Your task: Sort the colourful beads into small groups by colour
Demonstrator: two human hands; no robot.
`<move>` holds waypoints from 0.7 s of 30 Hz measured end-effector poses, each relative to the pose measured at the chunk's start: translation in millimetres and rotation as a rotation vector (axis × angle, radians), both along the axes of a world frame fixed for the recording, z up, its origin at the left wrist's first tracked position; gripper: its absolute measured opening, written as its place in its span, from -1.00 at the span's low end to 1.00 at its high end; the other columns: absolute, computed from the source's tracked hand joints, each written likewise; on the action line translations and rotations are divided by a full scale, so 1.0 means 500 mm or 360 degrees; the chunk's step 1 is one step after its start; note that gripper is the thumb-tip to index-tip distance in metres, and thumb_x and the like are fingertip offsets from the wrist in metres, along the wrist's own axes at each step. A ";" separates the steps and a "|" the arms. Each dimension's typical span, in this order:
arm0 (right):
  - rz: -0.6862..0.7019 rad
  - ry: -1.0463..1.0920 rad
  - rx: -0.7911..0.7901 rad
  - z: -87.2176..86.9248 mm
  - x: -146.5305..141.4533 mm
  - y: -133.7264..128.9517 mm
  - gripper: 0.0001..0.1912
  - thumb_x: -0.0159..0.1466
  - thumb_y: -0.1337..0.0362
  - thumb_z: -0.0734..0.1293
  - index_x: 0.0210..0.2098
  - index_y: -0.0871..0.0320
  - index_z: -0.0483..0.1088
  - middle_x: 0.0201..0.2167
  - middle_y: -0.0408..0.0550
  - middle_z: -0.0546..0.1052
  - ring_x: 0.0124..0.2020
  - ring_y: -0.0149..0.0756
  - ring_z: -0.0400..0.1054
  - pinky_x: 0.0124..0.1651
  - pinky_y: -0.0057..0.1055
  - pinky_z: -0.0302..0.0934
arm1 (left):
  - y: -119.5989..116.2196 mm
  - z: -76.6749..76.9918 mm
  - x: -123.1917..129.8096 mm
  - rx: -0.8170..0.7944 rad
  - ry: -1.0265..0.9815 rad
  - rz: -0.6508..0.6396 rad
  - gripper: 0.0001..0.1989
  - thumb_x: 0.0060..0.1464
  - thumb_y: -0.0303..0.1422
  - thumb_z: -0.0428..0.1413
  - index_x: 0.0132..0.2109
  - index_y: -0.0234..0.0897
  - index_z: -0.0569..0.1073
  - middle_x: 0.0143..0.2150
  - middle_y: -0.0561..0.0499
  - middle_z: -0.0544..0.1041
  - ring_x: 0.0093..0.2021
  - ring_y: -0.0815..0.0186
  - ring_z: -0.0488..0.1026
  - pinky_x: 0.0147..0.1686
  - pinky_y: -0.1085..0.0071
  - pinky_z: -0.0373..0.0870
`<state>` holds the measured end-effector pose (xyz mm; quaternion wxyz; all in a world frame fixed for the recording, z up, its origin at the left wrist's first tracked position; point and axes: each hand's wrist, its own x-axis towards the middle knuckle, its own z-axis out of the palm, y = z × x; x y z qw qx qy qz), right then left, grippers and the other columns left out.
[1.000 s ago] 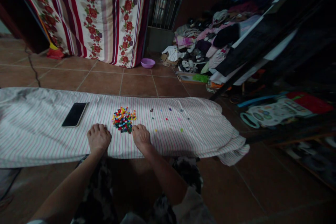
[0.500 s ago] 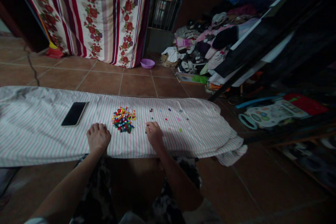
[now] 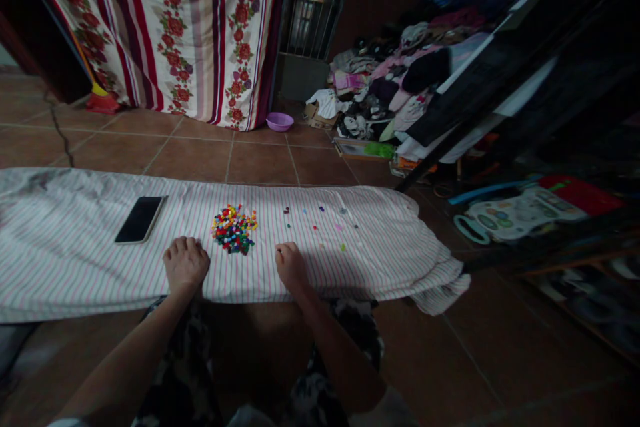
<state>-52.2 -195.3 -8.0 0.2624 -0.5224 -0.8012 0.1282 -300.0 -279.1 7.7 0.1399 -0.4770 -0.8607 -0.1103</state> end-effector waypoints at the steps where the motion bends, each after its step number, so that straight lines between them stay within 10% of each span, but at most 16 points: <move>1: 0.0016 0.0000 0.0009 -0.002 -0.001 -0.001 -0.78 0.24 0.44 0.21 -0.23 0.16 0.47 -0.25 0.00 0.47 -0.19 -0.29 0.36 -0.13 -0.42 0.21 | 0.000 -0.001 0.000 0.0004 0.0010 -0.0002 -0.69 0.16 -0.31 -0.19 -0.15 -0.38 0.36 -0.12 -0.22 0.39 -0.08 0.08 0.28 -0.12 0.20 0.09; 21: 0.0091 0.0017 -0.0014 -0.016 -0.001 -0.009 -0.70 0.27 0.43 0.19 -0.06 0.16 0.45 -0.15 0.05 0.48 -0.08 -0.23 0.32 0.01 -0.34 0.21 | 0.002 -0.003 -0.001 0.0015 0.0063 0.0005 -0.71 0.18 -0.30 -0.19 -0.18 -0.37 0.36 -0.15 -0.20 0.39 -0.10 0.10 0.29 -0.14 0.22 0.11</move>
